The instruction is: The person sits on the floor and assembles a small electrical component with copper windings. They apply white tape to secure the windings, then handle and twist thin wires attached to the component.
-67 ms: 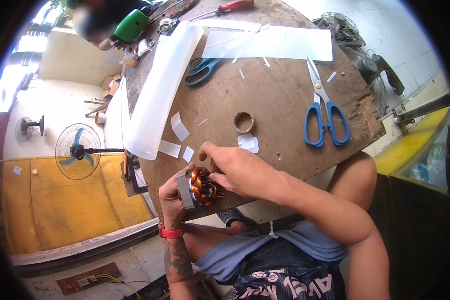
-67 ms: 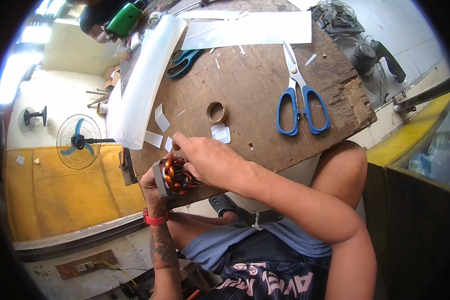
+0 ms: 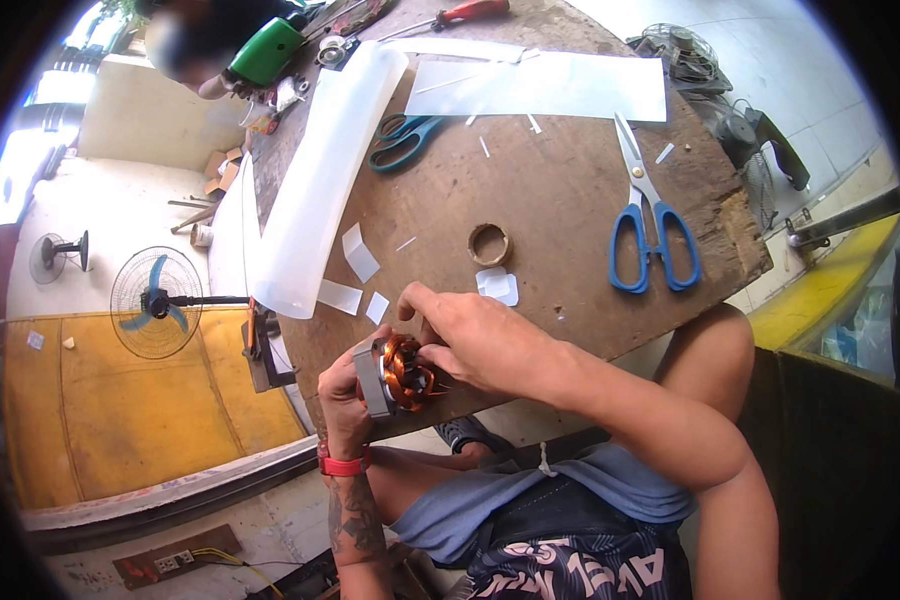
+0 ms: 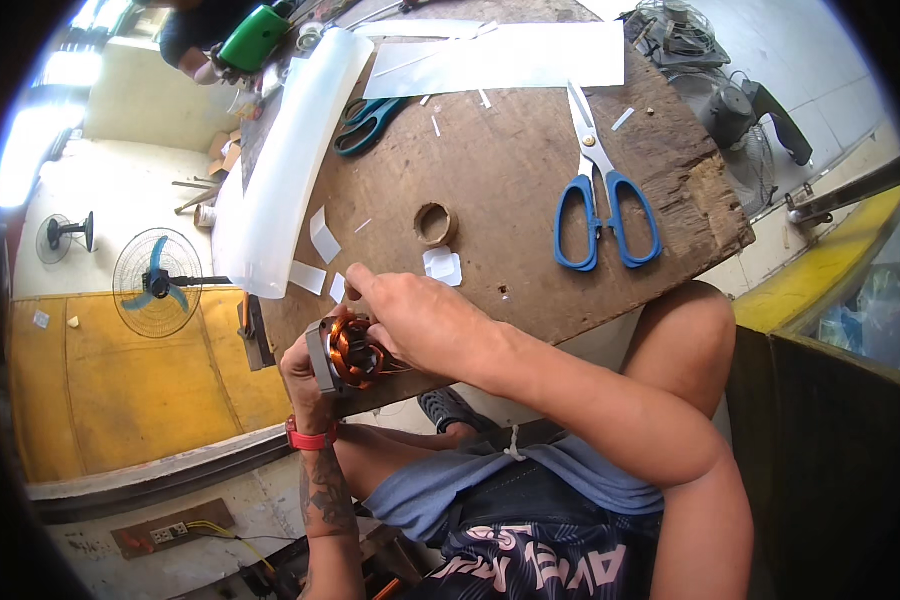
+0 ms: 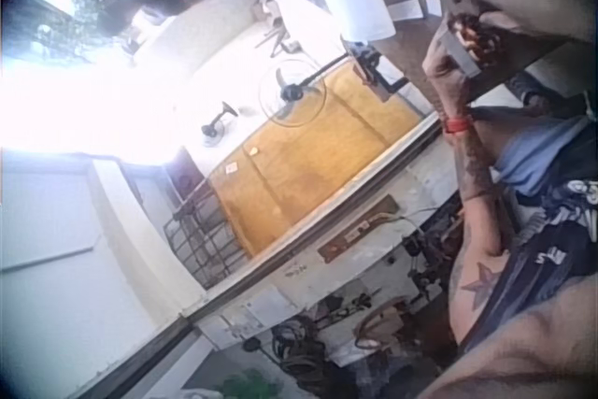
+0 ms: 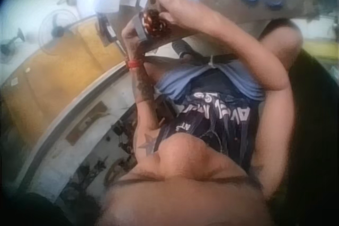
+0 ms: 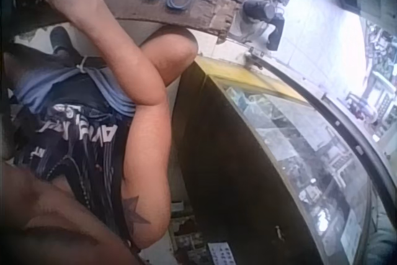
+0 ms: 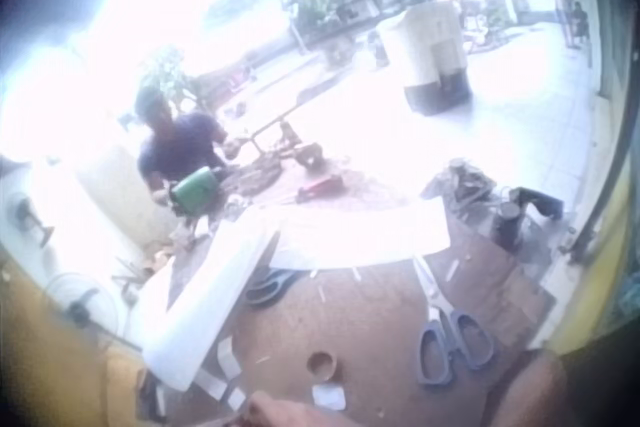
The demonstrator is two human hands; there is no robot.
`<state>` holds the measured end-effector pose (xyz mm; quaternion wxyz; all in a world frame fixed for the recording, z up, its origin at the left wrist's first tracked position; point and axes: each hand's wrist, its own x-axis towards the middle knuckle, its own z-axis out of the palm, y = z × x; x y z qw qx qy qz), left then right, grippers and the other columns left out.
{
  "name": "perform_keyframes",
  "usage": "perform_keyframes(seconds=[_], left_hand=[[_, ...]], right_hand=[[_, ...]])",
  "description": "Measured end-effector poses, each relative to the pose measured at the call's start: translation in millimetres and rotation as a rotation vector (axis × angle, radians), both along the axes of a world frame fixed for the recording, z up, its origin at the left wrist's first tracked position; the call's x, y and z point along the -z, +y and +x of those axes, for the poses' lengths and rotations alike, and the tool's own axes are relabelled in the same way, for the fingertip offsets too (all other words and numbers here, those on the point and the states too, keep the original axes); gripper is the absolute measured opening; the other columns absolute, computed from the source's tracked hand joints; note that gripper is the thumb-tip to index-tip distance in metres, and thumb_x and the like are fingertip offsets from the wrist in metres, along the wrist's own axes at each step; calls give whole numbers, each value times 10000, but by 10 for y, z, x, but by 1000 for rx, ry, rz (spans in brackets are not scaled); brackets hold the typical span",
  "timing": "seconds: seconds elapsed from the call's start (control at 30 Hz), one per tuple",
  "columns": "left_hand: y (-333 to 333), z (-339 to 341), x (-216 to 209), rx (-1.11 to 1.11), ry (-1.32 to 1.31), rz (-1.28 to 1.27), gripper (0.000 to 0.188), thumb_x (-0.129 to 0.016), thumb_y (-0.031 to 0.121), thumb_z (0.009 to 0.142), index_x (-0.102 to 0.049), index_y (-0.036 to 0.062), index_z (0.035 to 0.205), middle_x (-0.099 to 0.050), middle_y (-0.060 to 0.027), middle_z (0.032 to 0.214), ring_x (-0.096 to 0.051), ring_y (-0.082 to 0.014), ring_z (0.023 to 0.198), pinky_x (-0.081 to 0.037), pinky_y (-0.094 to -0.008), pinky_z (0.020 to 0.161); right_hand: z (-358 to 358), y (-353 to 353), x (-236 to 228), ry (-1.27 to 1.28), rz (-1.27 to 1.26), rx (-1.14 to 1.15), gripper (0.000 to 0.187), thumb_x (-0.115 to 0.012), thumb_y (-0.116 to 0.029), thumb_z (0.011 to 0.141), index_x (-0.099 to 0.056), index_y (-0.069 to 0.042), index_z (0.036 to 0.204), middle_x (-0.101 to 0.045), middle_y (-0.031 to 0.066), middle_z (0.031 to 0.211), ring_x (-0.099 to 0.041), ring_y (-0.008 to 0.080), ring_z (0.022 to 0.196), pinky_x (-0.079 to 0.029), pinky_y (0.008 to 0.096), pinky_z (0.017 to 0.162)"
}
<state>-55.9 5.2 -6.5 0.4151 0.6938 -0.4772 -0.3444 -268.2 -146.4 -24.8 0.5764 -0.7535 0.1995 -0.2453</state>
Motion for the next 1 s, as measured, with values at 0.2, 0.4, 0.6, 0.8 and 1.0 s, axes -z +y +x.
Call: perform_keyframes(seconds=[0.2, 0.4, 0.6, 0.8, 1.0], left_hand=[[-54, 48, 78, 76, -73, -82, 562, -858, 67, 837, -683, -57, 1357, -775, -144, 1191, -745, -185, 1054, -595, -336, 955], [-82, 35, 44, 40, -26, -7, 521, -933, 94, 749, -772, -28, 1229, -698, -228, 1374, -718, -276, 1204, -566, -377, 1030], [-79, 37, 9, 54, -36, 8, 514, -928, 110, 756, -775, -13, 1231, -702, -218, 1373, -719, -276, 1202, -564, -382, 1036], [-73, 26, 41, 55, -24, -22, 475, -895, 68, 785, -769, -16, 1235, -691, -213, 1392, -709, -270, 1216, -559, -376, 1037], [-60, -2, 82, 75, -57, -131, 471, -880, 42, 790, -760, -29, 1241, -690, -208, 1395, -707, -249, 1210, -561, -366, 1026]], right_hand=[[44, -39, -9, 56, -43, 2, 400, -708, -66, 919, -510, -12, 1263, -729, 235, 985, -711, 450, 993, -565, 511, 845], [68, -50, -17, 63, -58, -29, 415, -696, -88, 902, -501, 4, 1257, -710, 271, 1033, -694, 481, 1016, -559, 529, 859], [126, -96, -113, 177, -128, -63, 463, -736, -109, 865, -501, 10, 1245, -721, 260, 1012, -701, 481, 996, -561, 541, 853], [285, -293, -272, 385, -229, -212, 447, -739, -101, 849, -542, 29, 1228, -751, 220, 944, -741, 442, 929, -581, 510, 815], [-75, -111, -97, -33, 21, -57, 353, -674, -93, 900, -583, 38, 1215, -721, 248, 1029, -723, 411, 989, -576, 475, 885]])
